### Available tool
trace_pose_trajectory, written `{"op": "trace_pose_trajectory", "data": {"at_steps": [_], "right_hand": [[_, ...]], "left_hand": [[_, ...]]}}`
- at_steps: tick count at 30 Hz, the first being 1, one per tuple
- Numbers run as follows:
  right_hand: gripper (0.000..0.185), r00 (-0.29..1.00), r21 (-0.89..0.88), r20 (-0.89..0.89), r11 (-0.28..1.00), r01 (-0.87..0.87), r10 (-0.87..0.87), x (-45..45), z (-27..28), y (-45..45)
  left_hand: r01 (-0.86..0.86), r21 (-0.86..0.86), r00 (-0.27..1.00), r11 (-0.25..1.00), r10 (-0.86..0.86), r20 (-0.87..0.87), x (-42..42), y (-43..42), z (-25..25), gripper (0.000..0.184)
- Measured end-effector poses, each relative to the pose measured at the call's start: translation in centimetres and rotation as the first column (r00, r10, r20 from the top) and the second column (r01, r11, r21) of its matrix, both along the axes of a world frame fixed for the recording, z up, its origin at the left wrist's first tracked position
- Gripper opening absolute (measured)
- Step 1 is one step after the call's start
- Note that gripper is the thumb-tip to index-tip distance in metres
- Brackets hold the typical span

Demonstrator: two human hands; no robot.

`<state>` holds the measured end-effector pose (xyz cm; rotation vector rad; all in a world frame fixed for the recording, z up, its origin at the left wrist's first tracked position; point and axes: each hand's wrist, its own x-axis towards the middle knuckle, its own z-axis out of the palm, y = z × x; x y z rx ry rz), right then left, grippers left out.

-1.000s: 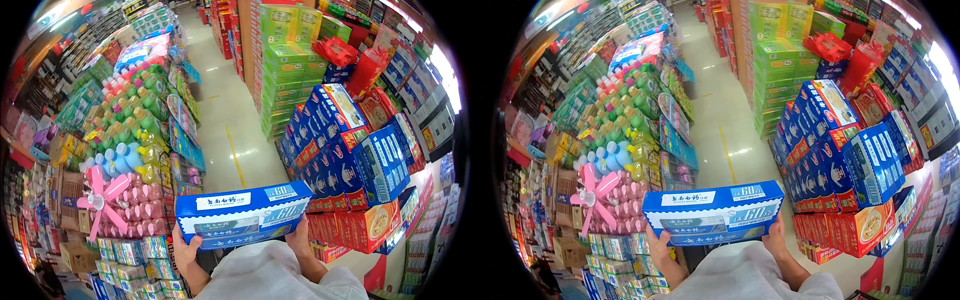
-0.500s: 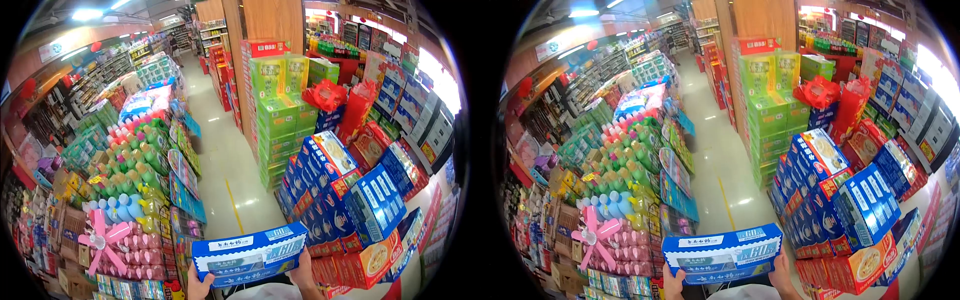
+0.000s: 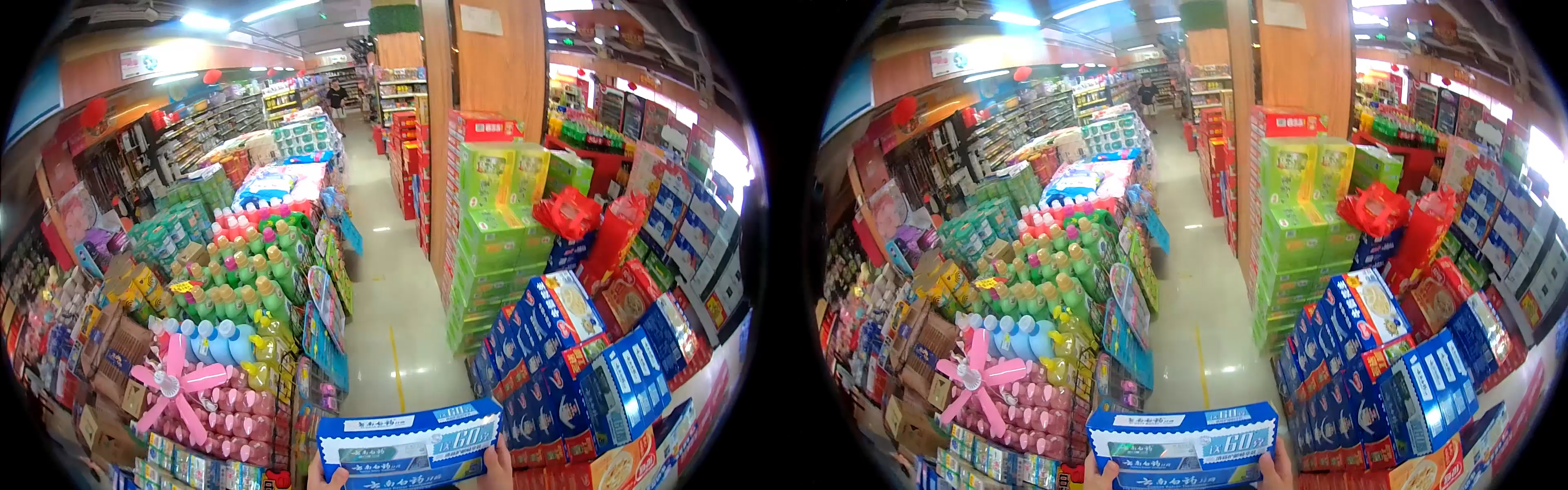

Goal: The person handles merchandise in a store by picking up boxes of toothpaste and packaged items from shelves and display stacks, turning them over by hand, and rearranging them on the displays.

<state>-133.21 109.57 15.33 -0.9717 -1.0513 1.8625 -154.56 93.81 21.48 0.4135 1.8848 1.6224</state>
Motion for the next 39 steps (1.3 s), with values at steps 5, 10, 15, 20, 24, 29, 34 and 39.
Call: {"op": "trace_pose_trajectory", "data": {"at_steps": [5,10,15,20,24,29,34,39], "right_hand": [[0.053,0.993,0.052,0.115,0.998,-0.026,0.020,-0.4,0.0,-0.3],[0.053,0.996,0.054,0.079,0.997,-0.055,0.051,-1.3,1.4,-0.2],[0.053,0.995,0.069,0.059,0.994,-0.086,0.082,-1.7,2.6,0.2],[0.051,0.996,-0.002,0.083,0.999,-0.038,0.038,-1.6,4.9,-0.8],[0.052,0.994,0.054,0.011,0.992,-0.111,0.110,-2.3,3.1,0.3],[0.053,0.997,0.012,-0.022,0.997,-0.071,0.071,-1.9,2.7,-0.2],[0.050,0.997,0.023,0.028,0.997,-0.074,0.073,-1.0,2.2,0.7],[0.048,0.996,0.008,0.050,0.997,-0.070,0.070,1.0,2.6,2.0]], "left_hand": [[-0.111,-0.025,0.991,0.993,0.113,0.078,0.1,-1.0,-0.8,0.054],[-0.094,0.032,0.996,0.995,0.093,0.014,0.0,-1.4,-0.2,0.053],[-0.032,-0.033,0.999,0.999,0.031,-0.021,-0.8,-2.7,-6.4,0.063],[-0.083,0.000,0.996,0.997,0.083,-0.044,-2.3,-2.1,-9.7,0.072],[-0.004,-0.148,0.961,0.989,-0.037,-0.276,-3.6,-2.3,-9.9,0.071],[0.031,-0.047,0.981,0.998,-0.040,-0.190,-3.7,-2.0,-10.2,0.072],[0.094,0.067,0.994,0.993,-0.090,-0.061,-2.5,0.9,-5.0,0.064],[0.130,0.125,0.989,0.984,-0.138,0.057,-1.1,2.8,-4.3,0.058]]}}
